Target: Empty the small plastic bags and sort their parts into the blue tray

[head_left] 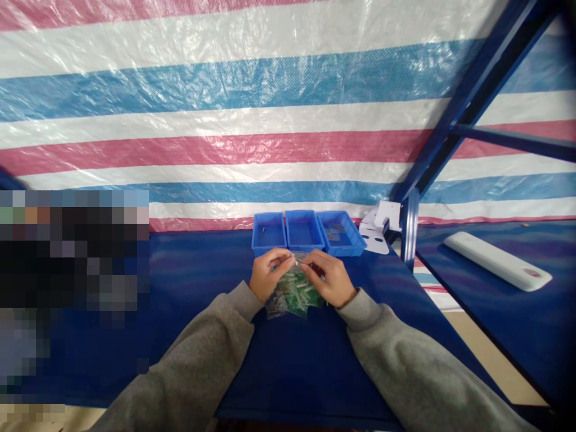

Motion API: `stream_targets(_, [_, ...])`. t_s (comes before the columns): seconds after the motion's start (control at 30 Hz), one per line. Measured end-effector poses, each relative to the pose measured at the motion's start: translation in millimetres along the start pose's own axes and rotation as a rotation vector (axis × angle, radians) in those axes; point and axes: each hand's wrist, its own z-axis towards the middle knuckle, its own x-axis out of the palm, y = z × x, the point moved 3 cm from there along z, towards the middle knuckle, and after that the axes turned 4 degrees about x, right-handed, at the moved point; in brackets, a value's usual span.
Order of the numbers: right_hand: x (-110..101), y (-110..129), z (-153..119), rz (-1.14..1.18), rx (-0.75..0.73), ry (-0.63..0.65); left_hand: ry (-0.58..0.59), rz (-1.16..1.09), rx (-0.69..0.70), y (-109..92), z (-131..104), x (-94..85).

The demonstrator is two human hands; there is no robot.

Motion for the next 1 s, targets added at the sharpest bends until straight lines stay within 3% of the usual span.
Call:
stream_targets(0.1, [1, -1, 0, 0.009, 0.007, 0.008, -0.02, -0.087, -0.027, -1, 0, 0.7])
stream_targets(0.27, [-3, -2, -2, 0.082, 0.057, -0.081, -0.076, -0.155, -0.05, -1, 2, -0.4])
stream_targets(0.37, [-3, 1, -4, 0.089, -0.009, -0.083, -0.112, -0.218, -0.064, 0, 3, -0.2])
stream_targets(0.53, [-3, 1, -4, -0.002, -0.069, -0.173, -0.024, -0.259, -0.092, -1, 2, 3.4])
stream_targets(0.77, [-2, -7, -3, 0.047, 0.098, -0.188, -0.025, 0.091, 0.159, -11, 2, -1.3])
stream_targets(0.93, [-1, -7, -5, 0.087, 0.132, -0.164, 0.013, -0.122, -0.022, -3, 0, 4.2])
stream_targets(1.0, [-4, -4, -4, 0.095, 0.102, -0.184, -0.024, -0.2, -0.071, -2, 0, 3.9])
